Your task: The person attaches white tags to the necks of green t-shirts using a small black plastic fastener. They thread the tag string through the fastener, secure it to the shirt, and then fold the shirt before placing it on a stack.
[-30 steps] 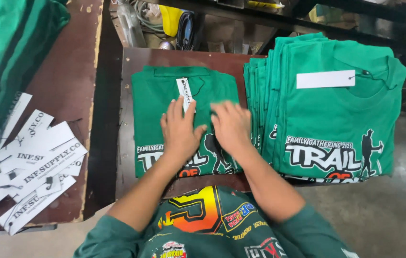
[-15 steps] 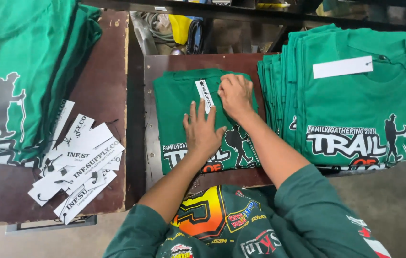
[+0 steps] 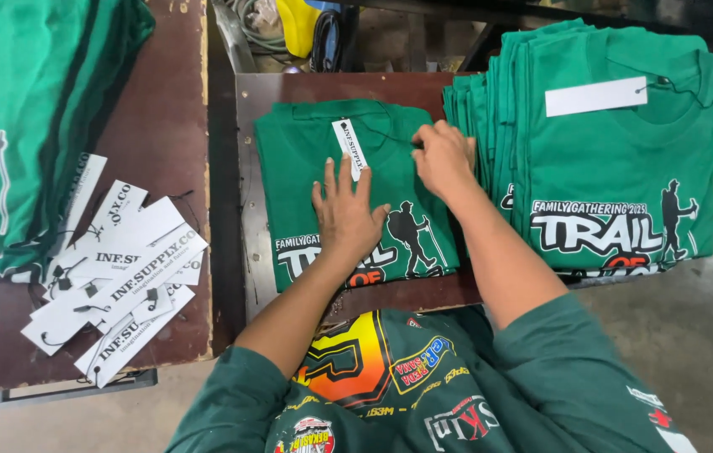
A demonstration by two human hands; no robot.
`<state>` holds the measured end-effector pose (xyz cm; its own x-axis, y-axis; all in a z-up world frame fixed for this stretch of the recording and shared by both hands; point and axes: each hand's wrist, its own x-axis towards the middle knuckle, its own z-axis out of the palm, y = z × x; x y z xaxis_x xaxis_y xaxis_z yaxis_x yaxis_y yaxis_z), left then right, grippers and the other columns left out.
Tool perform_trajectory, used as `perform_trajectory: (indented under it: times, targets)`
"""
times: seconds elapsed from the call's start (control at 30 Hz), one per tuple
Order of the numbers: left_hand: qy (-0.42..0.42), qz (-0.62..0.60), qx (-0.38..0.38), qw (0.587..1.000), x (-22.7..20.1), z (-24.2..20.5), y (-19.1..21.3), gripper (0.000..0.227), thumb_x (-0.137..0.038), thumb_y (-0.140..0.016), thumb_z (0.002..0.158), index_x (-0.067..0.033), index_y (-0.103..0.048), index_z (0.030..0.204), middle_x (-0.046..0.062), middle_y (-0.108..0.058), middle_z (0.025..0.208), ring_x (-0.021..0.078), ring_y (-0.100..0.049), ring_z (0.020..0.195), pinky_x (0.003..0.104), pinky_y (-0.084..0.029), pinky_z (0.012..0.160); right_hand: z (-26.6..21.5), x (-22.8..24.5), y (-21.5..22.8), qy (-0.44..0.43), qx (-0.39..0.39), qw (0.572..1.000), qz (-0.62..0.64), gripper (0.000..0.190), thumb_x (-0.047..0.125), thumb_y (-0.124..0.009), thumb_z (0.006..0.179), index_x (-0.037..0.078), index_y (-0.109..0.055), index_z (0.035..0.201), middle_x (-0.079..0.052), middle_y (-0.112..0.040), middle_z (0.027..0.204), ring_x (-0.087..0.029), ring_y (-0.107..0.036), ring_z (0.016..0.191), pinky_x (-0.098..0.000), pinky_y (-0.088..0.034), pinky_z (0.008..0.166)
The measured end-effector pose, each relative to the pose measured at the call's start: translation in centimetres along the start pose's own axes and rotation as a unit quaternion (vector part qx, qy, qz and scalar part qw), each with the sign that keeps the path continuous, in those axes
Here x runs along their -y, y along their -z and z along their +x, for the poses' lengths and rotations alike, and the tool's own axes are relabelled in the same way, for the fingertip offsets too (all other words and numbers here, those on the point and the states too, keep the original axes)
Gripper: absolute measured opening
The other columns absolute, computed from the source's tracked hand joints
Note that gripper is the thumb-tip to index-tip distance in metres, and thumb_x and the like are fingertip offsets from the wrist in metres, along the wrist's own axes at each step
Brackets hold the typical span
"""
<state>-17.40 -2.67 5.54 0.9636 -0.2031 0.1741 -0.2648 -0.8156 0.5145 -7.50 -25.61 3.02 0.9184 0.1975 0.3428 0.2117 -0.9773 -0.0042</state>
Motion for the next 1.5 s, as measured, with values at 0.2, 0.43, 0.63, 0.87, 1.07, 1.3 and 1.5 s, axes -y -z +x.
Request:
perform_trajectory:
  times: [0.2,0.43,0.63,0.87,1.07,1.3,1.5]
  targets:
    - [-0.039,-0.036,-0.046,0.998,-0.8,-1.4,0.7,0.082,-0.041,-0.083,0.083,-0.0079,-0.050,0.150,0.026,-0.032,0.160,0.0512,-0.023,0.152,0.076,-0.025,0.112,-3.6,1.1,0.0,-0.108,-0.085,0.973,0.183,0.016,0.004,-0.064,0.092,0.010,-0.065,0.107,-0.007,-0.054,0.105,-0.034,-0.063,0.102,-0.0444,-0.052,0.086]
    - [-0.285,0.021,0.016,0.958,-2.6,-8.4,-3.4,0.070,-0.032,-0.092,0.065,-0.0100,-0.068,0.127,0.020,-0.054,0.146,0.0466,-0.043,0.143,0.072,-0.041,0.103,-4.3,-0.1,-2.3,-0.209,-0.156,0.906,0.332,0.028,0.004,-0.066,0.087,0.009,-0.072,0.113,-0.013,-0.067,0.104,-0.032,-0.071,0.100,-0.0397,-0.058,0.087]
    - [-0.266,-0.014,-0.029,0.964,-0.5,-6.8,-4.1,0.062,-0.042,-0.087,0.071,-0.0101,-0.071,0.122,0.021,-0.059,0.136,0.0407,-0.053,0.135,0.055,-0.050,0.095,-3.9,0.9,-0.7,-0.322,-0.109,0.818,0.463,0.029,0.013,-0.065,0.088,0.013,-0.075,0.116,-0.004,-0.073,0.094,-0.011,-0.067,0.085,-0.0300,-0.055,0.078]
    - [-0.292,-0.027,-0.089,0.952,-0.9,-7.2,-4.2,0.023,-0.027,-0.073,0.091,-0.0084,-0.074,0.104,0.022,-0.061,0.129,0.0462,-0.056,0.131,0.054,-0.050,0.092,-3.9,1.5,1.4,-0.328,-0.097,0.786,0.515,0.029,0.013,-0.066,0.092,0.008,-0.073,0.119,-0.005,-0.071,0.101,-0.010,-0.065,0.092,-0.0290,-0.055,0.083]
    - [-0.339,0.074,-0.087,0.934,-2.3,-7.9,-2.3,0.021,-0.009,-0.062,0.095,0.0033,-0.066,0.111,0.033,-0.060,0.127,0.0546,-0.055,0.129,0.062,-0.048,0.096,-4.2,1.0,0.6,-0.336,-0.096,0.763,0.543,0.028,0.015,-0.066,0.095,0.011,-0.074,0.122,-0.003,-0.072,0.106,-0.009,-0.065,0.097,-0.0269,-0.054,0.084]
    - [-0.101,-0.291,-0.119,0.944,-1.8,-8.1,-2.5,0.016,0.002,-0.056,0.096,0.0039,-0.063,0.110,0.023,-0.068,0.127,0.0419,-0.065,0.121,0.048,-0.054,0.100,-3.9,2.1,3.6,-0.309,-0.132,0.742,0.581,0.030,0.015,-0.060,0.101,0.010,-0.071,0.129,-0.010,-0.071,0.127,-0.017,-0.067,0.117,-0.0312,-0.056,0.095]
    - [-0.020,-0.452,-0.136,0.881,-0.4,-8.1,-2.2,0.018,0.004,-0.050,0.098,0.0049,-0.061,0.113,0.026,-0.071,0.125,0.0451,-0.067,0.117,0.051,-0.053,0.097,-3.8,1.7,3.7,-0.325,-0.105,0.778,0.528,0.032,0.028,-0.059,0.104,0.017,-0.069,0.132,-0.006,-0.071,0.116,-0.016,-0.068,0.110,-0.0301,-0.058,0.084]
